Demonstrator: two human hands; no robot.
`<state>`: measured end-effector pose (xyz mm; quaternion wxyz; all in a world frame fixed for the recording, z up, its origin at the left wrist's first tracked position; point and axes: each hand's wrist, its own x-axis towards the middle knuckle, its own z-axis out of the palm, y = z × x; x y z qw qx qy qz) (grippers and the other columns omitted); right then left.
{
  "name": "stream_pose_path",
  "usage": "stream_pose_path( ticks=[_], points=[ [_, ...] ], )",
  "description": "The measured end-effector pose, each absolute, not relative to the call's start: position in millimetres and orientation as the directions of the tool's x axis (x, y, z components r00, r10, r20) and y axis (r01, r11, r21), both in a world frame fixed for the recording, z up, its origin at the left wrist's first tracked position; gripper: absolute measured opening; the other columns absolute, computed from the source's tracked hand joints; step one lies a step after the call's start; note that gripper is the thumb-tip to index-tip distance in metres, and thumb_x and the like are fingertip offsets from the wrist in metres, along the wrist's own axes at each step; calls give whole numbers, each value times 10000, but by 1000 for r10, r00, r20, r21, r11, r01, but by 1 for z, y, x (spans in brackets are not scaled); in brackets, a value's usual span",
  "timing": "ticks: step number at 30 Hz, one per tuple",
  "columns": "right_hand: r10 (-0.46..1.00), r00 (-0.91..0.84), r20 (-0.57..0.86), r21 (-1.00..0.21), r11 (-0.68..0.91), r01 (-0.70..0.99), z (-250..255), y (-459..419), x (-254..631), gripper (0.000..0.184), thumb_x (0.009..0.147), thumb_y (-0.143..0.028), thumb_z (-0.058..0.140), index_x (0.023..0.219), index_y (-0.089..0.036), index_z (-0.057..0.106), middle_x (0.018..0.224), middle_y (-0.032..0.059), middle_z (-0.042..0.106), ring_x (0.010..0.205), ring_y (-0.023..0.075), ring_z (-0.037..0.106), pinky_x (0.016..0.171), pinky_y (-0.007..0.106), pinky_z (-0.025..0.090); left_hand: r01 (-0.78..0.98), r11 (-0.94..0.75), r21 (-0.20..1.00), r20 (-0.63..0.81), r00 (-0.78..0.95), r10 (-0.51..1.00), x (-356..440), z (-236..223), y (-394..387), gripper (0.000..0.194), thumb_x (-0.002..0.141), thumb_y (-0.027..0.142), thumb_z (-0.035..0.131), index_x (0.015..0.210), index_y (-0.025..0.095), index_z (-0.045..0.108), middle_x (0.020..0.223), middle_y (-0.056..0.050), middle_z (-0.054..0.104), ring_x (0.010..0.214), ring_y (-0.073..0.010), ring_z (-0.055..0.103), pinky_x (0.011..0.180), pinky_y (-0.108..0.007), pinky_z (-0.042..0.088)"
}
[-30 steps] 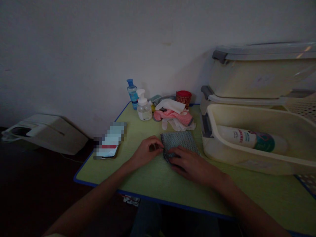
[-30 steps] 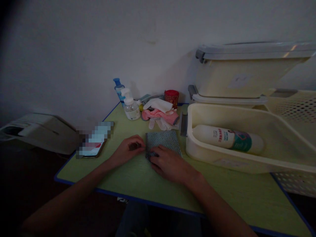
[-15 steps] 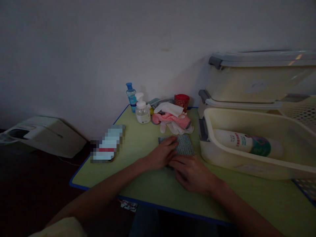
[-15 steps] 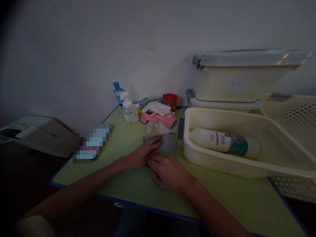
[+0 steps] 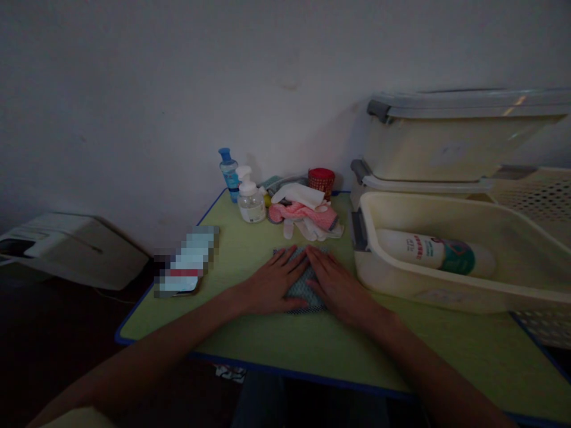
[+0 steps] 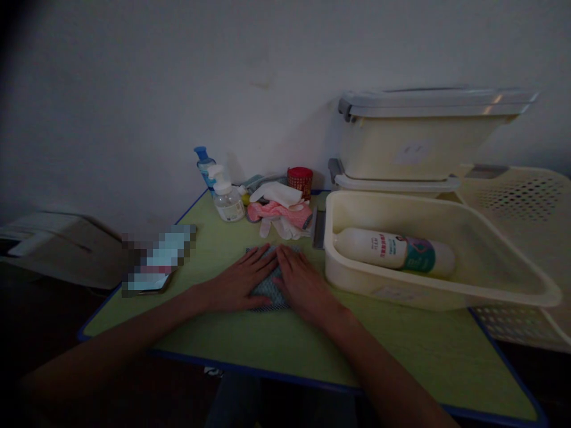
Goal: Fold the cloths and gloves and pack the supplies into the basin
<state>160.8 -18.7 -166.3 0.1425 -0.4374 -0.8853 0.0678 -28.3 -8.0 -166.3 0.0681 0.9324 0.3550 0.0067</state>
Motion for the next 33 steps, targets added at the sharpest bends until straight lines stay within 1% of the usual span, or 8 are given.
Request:
stream_pose_path(
  ticks=[2,4,8,12,17,24,29,33],
  points=[
    [791,-598,130,-180,612,770,-170,-18,161,604,870,-402,393,1341,-29,326,1381,207,360,1295,283,305,1052,489,264,665,-736,127,-39,744,667,-31,-167,-8,875,799,672,288,1415,92,66,1488,-140,80,1369,-271,38,1097,-418,103],
    [794,-600,98,-134,607,783,-173,-18,162,675,858,-484,388,1355,-34,307,1398,203,331,1311,291,265,1055,513,234,672,-731,122,-36,739,673,-32,-168,-7,898,784,693,281,1415,91,65,1488,-143,69,1369,-270,40,1098,-410,97],
    [798,-597,83,-95,602,793,-175,-18,163,701,859,-524,351,1362,-38,300,1410,198,307,1323,286,233,1057,501,228,692,-713,112,-43,721,692,-33,-168,-5,930,751,724,305,1420,122,69,1487,-145,66,1364,-302,50,1090,-431,105],
    [802,-590,98,-86,597,797,-174,-19,162,676,866,-520,334,1363,-62,309,1411,183,315,1321,279,239,1061,493,225,678,-727,109,-59,734,676,-33,-167,-4,920,768,708,299,1415,89,87,1484,-159,68,1365,-296,43,1094,-420,97],
    [807,-586,81,-69,591,804,-172,-21,161,672,871,-498,344,1362,-42,305,1416,181,301,1322,279,237,1066,490,223,673,-730,118,-39,738,674,-34,-166,-5,906,776,705,281,1413,87,101,1482,-160,73,1365,-291,45,1095,-421,97],
    [798,-592,115,-116,602,790,-172,-21,164,655,855,-478,388,1352,-55,330,1412,183,309,1311,284,265,1059,497,243,672,-719,176,-15,732,681,-33,-167,-6,900,775,698,306,1413,96,105,1483,-148,81,1368,-274,21,1098,-433,102],
    [757,-621,204,-149,651,744,-166,-20,166,633,821,-396,457,1324,-25,364,1371,202,375,1281,281,331,1053,480,278,651,-720,240,61,730,680,-37,-170,-6,934,750,689,385,1405,71,138,1481,-174,68,1370,-270,30,1103,-431,117],
    [738,-613,282,-170,668,725,-162,-18,167,557,838,-323,421,1322,-52,374,1359,182,406,1273,256,353,1049,476,289,637,-726,259,168,711,683,-41,-170,-6,829,795,621,382,1391,76,194,1482,-167,90,1374,-248,29,1108,-428,109]
  ],
)
